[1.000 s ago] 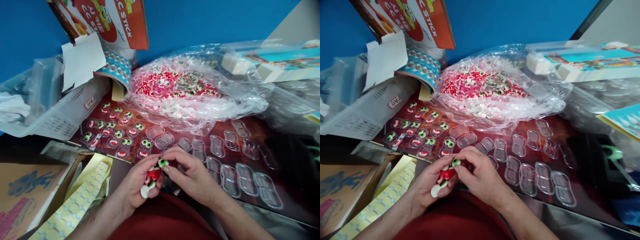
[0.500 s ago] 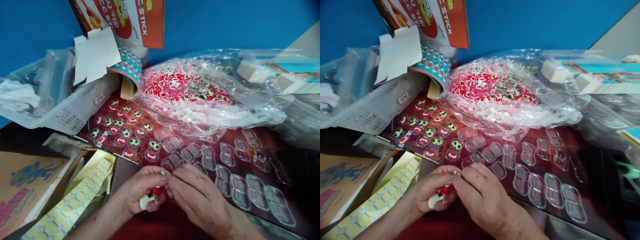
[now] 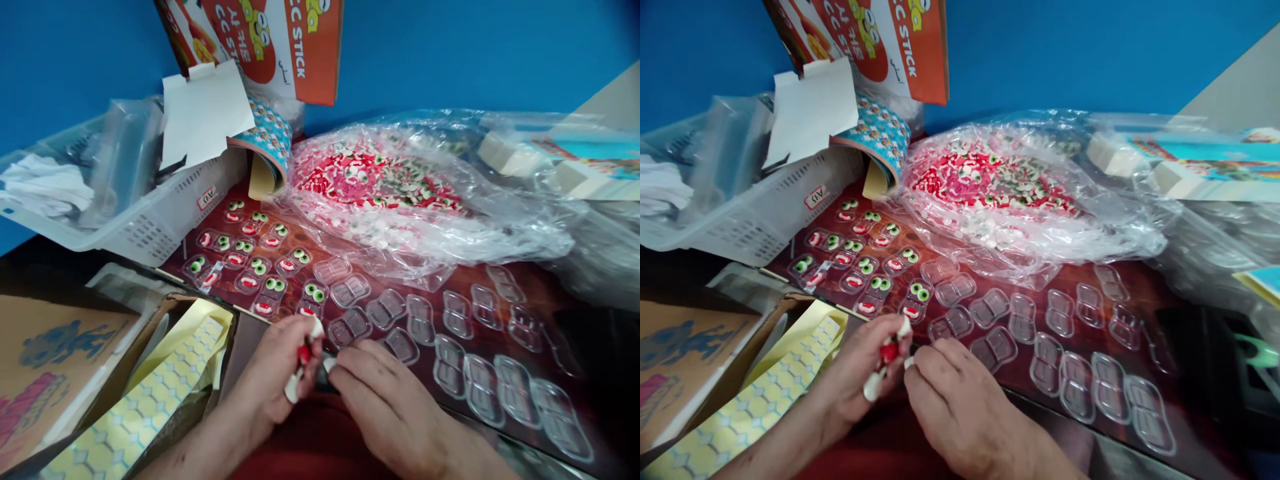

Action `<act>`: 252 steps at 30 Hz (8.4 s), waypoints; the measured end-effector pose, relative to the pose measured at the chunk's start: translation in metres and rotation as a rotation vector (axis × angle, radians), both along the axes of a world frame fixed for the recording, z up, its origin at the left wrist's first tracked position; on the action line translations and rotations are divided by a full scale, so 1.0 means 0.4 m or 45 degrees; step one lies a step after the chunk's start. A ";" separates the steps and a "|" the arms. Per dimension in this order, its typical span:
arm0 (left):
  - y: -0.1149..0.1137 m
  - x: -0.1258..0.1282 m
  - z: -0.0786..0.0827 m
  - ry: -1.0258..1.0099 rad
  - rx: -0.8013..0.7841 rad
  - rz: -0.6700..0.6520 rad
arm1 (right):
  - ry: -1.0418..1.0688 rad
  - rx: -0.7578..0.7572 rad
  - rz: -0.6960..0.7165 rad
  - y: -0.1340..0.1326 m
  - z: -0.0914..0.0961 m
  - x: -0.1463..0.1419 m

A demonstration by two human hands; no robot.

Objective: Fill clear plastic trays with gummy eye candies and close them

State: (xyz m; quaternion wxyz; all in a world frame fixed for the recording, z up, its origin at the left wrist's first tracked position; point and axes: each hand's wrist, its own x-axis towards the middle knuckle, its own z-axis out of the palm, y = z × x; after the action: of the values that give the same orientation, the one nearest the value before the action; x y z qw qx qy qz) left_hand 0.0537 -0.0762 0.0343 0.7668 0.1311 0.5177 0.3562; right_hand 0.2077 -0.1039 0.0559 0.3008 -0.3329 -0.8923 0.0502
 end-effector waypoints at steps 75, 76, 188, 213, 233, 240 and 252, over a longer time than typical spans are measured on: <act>0.015 -0.025 -0.006 -0.290 0.052 -0.131 | -0.755 -0.162 -0.422 0.299 -0.136 0.040; 0.016 -0.025 -0.006 -0.289 0.051 -0.129 | -0.765 -0.166 -0.408 0.299 -0.134 0.040; -0.040 -0.018 -0.026 -0.221 0.023 -0.274 | 0.011 -0.361 -0.533 -0.036 -0.053 0.070; -0.044 0.002 -0.045 -0.073 0.139 -0.192 | 0.182 -0.655 -0.380 0.000 -0.041 -0.042; -0.003 -0.058 -0.013 -0.587 -0.269 -0.025 | -0.358 -0.603 -0.779 0.124 -0.031 0.002; -0.023 -0.052 -0.003 -0.456 -0.045 -0.183 | -0.162 -0.740 -0.057 0.069 -0.004 -0.064; 0.003 -0.077 -0.019 -0.499 -0.250 0.027 | 0.057 -0.318 -0.771 0.163 -0.009 0.042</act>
State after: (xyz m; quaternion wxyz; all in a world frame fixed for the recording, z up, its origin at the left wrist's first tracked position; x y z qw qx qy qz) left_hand 0.0228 -0.0750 0.0268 0.8581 -0.0214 0.3924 0.3306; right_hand 0.2243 -0.0388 0.0524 0.2786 -0.6161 -0.7329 0.0747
